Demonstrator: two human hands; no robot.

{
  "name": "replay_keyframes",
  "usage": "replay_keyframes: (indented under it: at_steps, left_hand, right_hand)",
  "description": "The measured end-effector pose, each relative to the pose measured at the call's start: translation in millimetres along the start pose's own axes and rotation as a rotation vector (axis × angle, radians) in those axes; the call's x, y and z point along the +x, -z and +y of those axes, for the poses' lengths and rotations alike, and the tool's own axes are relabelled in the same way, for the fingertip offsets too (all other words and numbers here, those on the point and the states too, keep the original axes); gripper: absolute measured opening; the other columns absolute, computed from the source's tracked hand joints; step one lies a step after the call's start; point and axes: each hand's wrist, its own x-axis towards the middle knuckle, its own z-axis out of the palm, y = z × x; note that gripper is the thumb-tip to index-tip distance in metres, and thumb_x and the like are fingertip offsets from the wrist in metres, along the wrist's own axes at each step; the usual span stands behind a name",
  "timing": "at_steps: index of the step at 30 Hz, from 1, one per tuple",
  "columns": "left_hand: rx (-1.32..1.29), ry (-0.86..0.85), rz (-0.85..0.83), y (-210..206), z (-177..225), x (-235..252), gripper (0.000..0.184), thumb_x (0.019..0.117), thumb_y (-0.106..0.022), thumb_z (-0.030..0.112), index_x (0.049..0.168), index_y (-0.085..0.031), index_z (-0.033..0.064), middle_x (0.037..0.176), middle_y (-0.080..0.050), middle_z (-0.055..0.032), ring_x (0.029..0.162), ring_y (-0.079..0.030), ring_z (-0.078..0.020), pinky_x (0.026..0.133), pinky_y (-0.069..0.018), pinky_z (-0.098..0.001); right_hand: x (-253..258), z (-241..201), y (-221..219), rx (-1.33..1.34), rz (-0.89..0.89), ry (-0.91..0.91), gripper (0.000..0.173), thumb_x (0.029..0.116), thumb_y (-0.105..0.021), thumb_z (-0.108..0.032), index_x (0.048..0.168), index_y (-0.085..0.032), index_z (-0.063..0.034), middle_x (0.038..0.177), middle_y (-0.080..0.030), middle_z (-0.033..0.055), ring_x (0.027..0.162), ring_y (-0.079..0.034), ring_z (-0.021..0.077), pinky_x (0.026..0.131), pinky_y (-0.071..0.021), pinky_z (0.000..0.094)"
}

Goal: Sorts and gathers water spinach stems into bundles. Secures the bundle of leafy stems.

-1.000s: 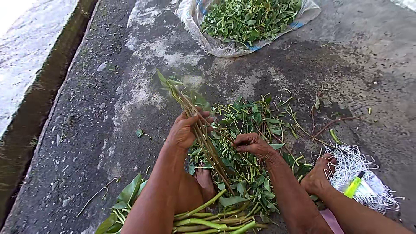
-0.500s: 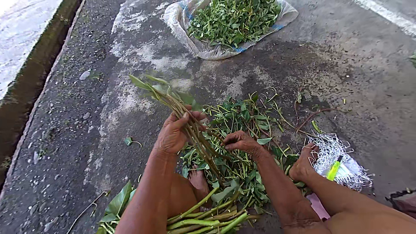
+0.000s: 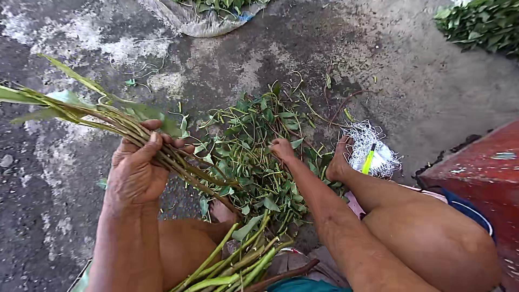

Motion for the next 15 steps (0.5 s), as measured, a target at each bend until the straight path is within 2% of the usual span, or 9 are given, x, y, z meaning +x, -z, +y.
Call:
replay_keyframes:
  at_steps: [2,5,7,9,11,13,15]
  left_hand:
    - [0.042,0.009,-0.022,-4,0,0,0.024,0.1080,-0.039,0.006,0.120,-0.058,0.0131,0.085,-0.069,0.0000,0.077,-0.074,-0.0187,0.079,-0.0653,-0.0476]
    - [0.085,0.022,-0.043,-8,-2,3,0.023,0.1069,-0.040,0.005,0.119,-0.059,0.0125,0.085,-0.071,-0.0005,0.077,-0.075,-0.0186,0.078,-0.0657,-0.0458]
    - [0.097,0.039,-0.013,-11,-4,4,0.023,0.1076,-0.040,0.007,0.119,-0.059,0.0115,0.084,-0.070,-0.0012,0.077,-0.075,-0.0190,0.078,-0.0657,-0.0457]
    - [0.112,0.050,0.030,-16,-4,2,0.021,0.1084,-0.040,0.007,0.119,-0.058,0.0111,0.083,-0.070,-0.0021,0.076,-0.075,-0.0199,0.077,-0.0657,-0.0465]
    - [0.125,0.040,0.042,-18,-2,-1,0.021,0.1078,-0.041,0.006,0.119,-0.058,0.0105,0.083,-0.070,-0.0026,0.075,-0.075,-0.0204,0.076,-0.0659,-0.0460]
    - [0.134,0.027,0.025,-17,-4,-2,0.021,0.1069,-0.042,0.005,0.119,-0.059,0.0099,0.083,-0.071,-0.0033,0.074,-0.075,-0.0204,0.075,-0.0661,-0.0444]
    - [0.153,0.023,0.000,-17,-7,-3,0.022,0.1054,-0.043,0.003,0.119,-0.058,0.0097,0.083,-0.071,-0.0034,0.074,-0.075,-0.0200,0.075,-0.0662,-0.0429]
  right_hand:
    - [6,23,10,-0.186,0.128,-0.162,0.046,0.0972,-0.068,-0.032,0.132,-0.065,-0.0021,0.135,-0.062,0.0249,0.130,-0.056,0.0425,0.108,-0.0426,0.0614]
    - [3,41,7,-0.396,0.127,-0.208,0.069,0.0949,-0.071,-0.038,0.147,-0.050,0.0014,0.152,-0.045,0.0270,0.143,-0.040,0.0451,0.114,-0.0370,0.0612]
    - [3,39,-3,-0.485,0.108,-0.187,0.076,0.0937,-0.072,-0.042,0.150,-0.045,0.0026,0.153,-0.043,0.0290,0.142,-0.042,0.0462,0.113,-0.0362,0.0632]
    - [6,38,-13,-0.574,0.130,-0.142,0.073,0.0928,-0.073,-0.041,0.144,-0.050,0.0051,0.149,-0.045,0.0311,0.139,-0.043,0.0478,0.112,-0.0342,0.0651]
    - [14,39,-15,-0.628,0.167,-0.104,0.072,0.0911,-0.074,-0.043,0.143,-0.053,0.0027,0.151,-0.042,0.0308,0.142,-0.039,0.0484,0.112,-0.0306,0.0677]
    - [23,40,-11,-0.675,0.159,-0.118,0.084,0.0866,-0.077,-0.047,0.148,-0.048,0.0018,0.156,-0.037,0.0303,0.146,-0.032,0.0492,0.112,-0.0276,0.0714]
    - [25,42,-10,-0.720,0.104,-0.151,0.091,0.0830,-0.080,-0.048,0.150,-0.045,0.0016,0.156,-0.038,0.0288,0.146,-0.032,0.0479,0.112,-0.0288,0.0704]
